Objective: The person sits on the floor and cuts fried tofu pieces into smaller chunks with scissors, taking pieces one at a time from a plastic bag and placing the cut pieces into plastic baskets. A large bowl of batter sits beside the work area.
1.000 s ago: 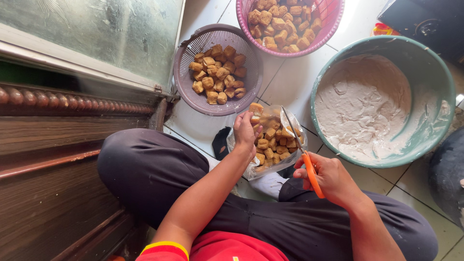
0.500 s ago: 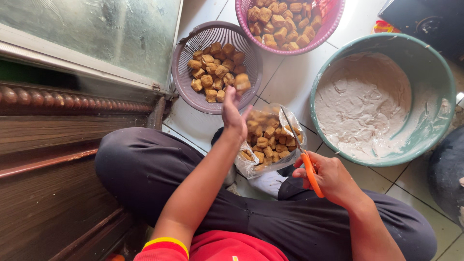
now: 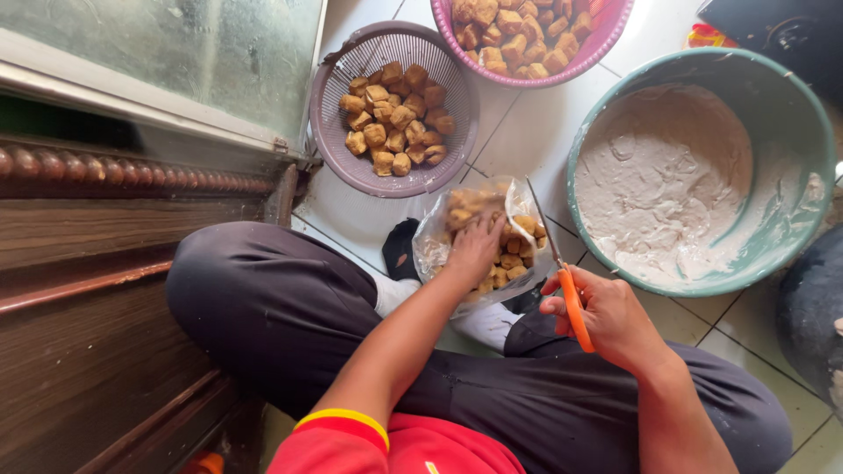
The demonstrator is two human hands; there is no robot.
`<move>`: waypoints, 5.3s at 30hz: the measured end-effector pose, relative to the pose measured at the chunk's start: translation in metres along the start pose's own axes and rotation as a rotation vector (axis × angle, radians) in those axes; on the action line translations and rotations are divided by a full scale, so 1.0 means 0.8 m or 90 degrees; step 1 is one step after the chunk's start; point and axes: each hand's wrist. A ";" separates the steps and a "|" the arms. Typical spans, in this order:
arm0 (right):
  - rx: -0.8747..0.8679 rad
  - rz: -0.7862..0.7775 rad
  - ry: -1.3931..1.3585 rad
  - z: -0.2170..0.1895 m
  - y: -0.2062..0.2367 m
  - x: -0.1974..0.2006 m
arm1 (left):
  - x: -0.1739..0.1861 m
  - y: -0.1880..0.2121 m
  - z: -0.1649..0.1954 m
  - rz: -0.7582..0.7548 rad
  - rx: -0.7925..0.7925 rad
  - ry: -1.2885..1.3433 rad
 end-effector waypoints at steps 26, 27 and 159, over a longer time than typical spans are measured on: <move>0.282 -0.288 -0.234 0.011 0.010 0.008 | 0.302 -0.045 0.031 -0.186 -0.089 1.295; 0.282 -0.284 -0.229 0.007 0.012 0.007 | 0.304 -0.042 0.033 -0.193 -0.083 1.277; 0.240 0.049 -0.358 0.073 -0.011 0.020 | 0.150 -0.117 -0.038 0.215 0.477 1.093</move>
Point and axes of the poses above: each hand's wrist, its own y-axis away from the middle knuckle, its own x-axis out of the back of the hand, z = x × y, and after that the axes turned 11 degrees about -z, right-handed
